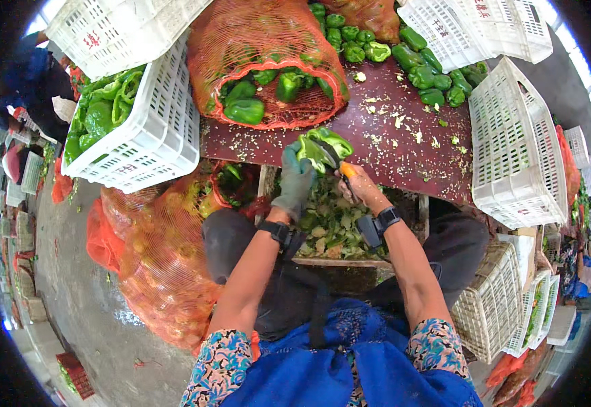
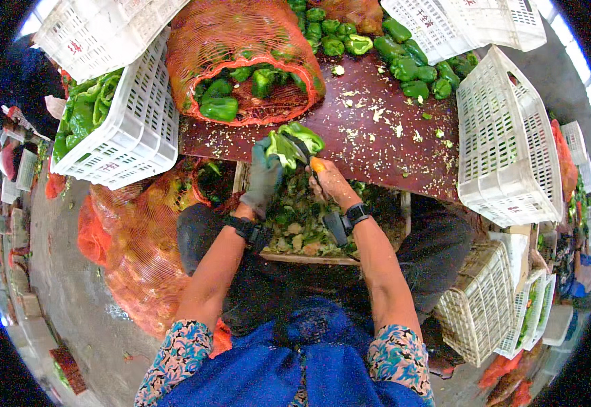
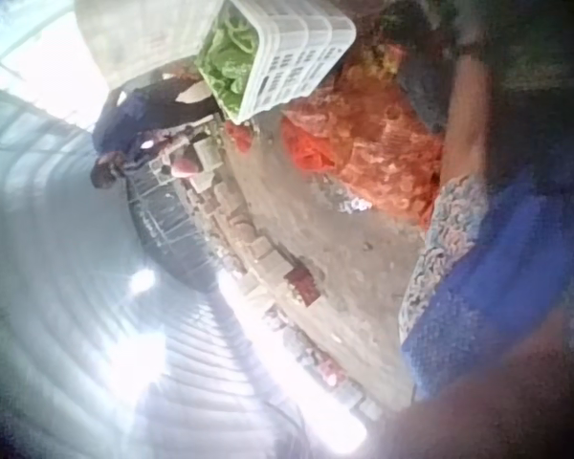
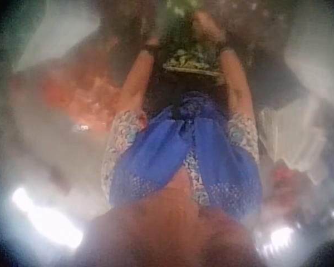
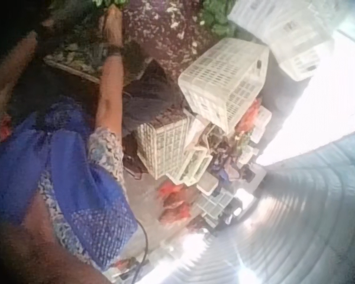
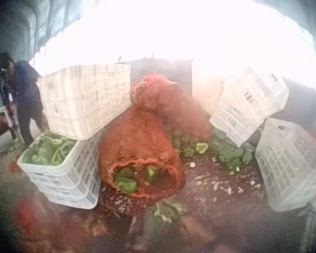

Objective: The person takes green peppers from a large mesh bag, cuts them into sections with a knife, and places the cut pieces into a crate.

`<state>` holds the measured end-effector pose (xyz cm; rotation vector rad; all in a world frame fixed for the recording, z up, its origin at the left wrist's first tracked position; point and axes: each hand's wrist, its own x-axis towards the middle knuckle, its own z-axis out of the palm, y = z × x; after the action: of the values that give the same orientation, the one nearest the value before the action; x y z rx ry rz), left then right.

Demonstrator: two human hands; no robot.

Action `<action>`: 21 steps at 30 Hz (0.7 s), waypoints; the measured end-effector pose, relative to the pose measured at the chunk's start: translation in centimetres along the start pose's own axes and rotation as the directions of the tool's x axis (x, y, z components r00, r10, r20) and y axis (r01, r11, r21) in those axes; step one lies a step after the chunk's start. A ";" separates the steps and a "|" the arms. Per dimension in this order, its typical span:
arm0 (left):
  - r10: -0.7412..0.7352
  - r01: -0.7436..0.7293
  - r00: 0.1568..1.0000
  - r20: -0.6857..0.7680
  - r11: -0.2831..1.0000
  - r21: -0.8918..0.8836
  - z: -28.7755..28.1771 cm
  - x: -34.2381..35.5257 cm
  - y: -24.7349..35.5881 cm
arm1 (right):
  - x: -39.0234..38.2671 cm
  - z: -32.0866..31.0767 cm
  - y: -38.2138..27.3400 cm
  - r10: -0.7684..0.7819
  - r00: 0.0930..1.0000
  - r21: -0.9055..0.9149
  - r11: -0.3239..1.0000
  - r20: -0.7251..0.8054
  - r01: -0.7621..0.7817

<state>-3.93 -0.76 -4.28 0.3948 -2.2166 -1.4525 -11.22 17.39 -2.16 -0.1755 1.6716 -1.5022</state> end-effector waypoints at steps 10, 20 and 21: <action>-0.450 0.449 0.875 0.178 0.616 -0.647 -3.3 0.4 6.3 | 0.8 0.6 0.9 -0.049 0.996 0.095 0.994 -0.079 0.057; -0.311 0.298 0.944 0.109 0.663 -0.687 -0.7 -0.6 1.5 | 0.4 4.0 2.1 -0.494 0.843 -0.890 0.454 -0.213 0.041; -0.326 0.317 0.937 0.121 0.656 -0.685 -0.9 -0.7 1.4 | 0.2 4.2 2.1 -0.516 0.832 -0.893 0.446 -0.205 0.057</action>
<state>-2.81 -0.58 -2.83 0.5392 -1.4393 -2.3302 -7.73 14.72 -3.65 -0.7545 2.8329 -0.7620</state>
